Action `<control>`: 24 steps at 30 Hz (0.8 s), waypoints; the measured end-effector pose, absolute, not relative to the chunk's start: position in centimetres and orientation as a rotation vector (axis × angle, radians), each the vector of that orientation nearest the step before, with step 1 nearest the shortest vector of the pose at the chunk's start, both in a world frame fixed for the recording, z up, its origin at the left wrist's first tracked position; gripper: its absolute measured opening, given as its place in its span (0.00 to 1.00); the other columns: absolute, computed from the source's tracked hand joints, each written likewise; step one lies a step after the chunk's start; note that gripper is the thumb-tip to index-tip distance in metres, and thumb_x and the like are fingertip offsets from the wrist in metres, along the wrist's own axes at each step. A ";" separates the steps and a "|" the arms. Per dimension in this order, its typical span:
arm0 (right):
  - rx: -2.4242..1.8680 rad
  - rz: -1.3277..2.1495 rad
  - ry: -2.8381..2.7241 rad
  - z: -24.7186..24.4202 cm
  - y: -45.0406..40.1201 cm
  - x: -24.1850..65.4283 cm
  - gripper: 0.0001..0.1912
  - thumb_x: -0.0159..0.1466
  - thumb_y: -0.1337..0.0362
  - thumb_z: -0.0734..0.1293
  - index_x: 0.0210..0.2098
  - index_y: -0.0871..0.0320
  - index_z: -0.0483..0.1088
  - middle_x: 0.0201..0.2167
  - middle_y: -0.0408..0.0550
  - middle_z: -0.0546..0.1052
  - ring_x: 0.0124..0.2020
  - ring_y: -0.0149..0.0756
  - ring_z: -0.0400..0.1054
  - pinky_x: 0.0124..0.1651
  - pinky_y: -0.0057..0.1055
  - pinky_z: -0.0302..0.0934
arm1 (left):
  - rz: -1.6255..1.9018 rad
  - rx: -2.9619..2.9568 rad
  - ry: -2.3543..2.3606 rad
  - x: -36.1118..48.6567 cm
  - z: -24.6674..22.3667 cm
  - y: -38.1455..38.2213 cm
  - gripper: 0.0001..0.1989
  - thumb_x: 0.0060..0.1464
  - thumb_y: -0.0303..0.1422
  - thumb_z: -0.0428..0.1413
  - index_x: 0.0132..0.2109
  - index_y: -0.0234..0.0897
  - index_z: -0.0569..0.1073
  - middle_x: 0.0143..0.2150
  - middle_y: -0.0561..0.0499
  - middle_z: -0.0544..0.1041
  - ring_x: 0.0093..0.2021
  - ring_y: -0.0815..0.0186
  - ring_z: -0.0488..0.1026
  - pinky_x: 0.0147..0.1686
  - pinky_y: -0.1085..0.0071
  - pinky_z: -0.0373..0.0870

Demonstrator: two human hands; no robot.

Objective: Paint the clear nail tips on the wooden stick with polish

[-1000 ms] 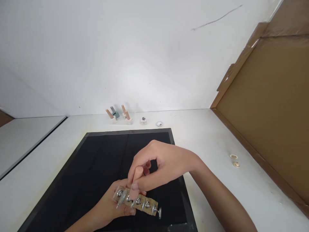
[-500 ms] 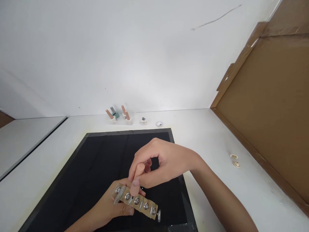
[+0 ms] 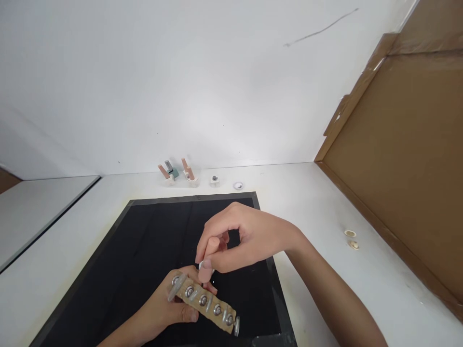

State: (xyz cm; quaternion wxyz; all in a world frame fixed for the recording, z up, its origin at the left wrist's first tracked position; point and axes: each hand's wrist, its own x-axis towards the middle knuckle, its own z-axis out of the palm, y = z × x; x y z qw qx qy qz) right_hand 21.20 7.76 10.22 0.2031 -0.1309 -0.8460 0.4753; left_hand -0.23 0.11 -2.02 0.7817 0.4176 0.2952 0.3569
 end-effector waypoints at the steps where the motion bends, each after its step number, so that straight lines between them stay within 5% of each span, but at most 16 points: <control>1: -0.364 1.321 -2.364 10.3 7.8 21.2 0.07 0.61 0.69 0.65 0.38 0.61 0.74 0.30 0.48 0.81 0.30 0.30 0.70 0.33 0.28 0.63 | 0.773 0.899 0.637 -0.2 -2.0 0.1 0.15 0.35 0.27 0.69 0.34 0.36 0.76 0.35 0.52 0.81 0.34 0.66 0.76 0.34 0.73 0.70; 13: -0.625 1.476 -1.773 11.3 7.8 21.0 0.08 0.63 0.66 0.65 0.31 0.59 0.75 0.27 0.45 0.81 0.24 0.26 0.70 0.28 0.23 0.62 | 0.757 0.878 0.666 -0.2 -1.1 0.3 0.15 0.34 0.31 0.69 0.33 0.37 0.78 0.34 0.50 0.81 0.31 0.68 0.74 0.30 0.75 0.67; 20: -0.834 1.533 -1.384 11.4 8.3 20.9 0.09 0.59 0.63 0.67 0.27 0.61 0.77 0.16 0.40 0.70 0.18 0.23 0.61 0.22 0.21 0.57 | 0.752 0.884 0.690 -0.3 -1.3 0.3 0.15 0.33 0.32 0.70 0.33 0.36 0.78 0.34 0.50 0.80 0.32 0.67 0.74 0.31 0.75 0.66; 24: -0.788 1.453 -1.528 11.5 7.8 21.0 0.09 0.62 0.64 0.65 0.29 0.59 0.76 0.22 0.43 0.76 0.22 0.26 0.66 0.25 0.23 0.60 | 0.753 0.853 0.693 -0.3 -1.4 0.2 0.16 0.32 0.33 0.70 0.33 0.37 0.78 0.33 0.51 0.80 0.32 0.68 0.73 0.32 0.74 0.66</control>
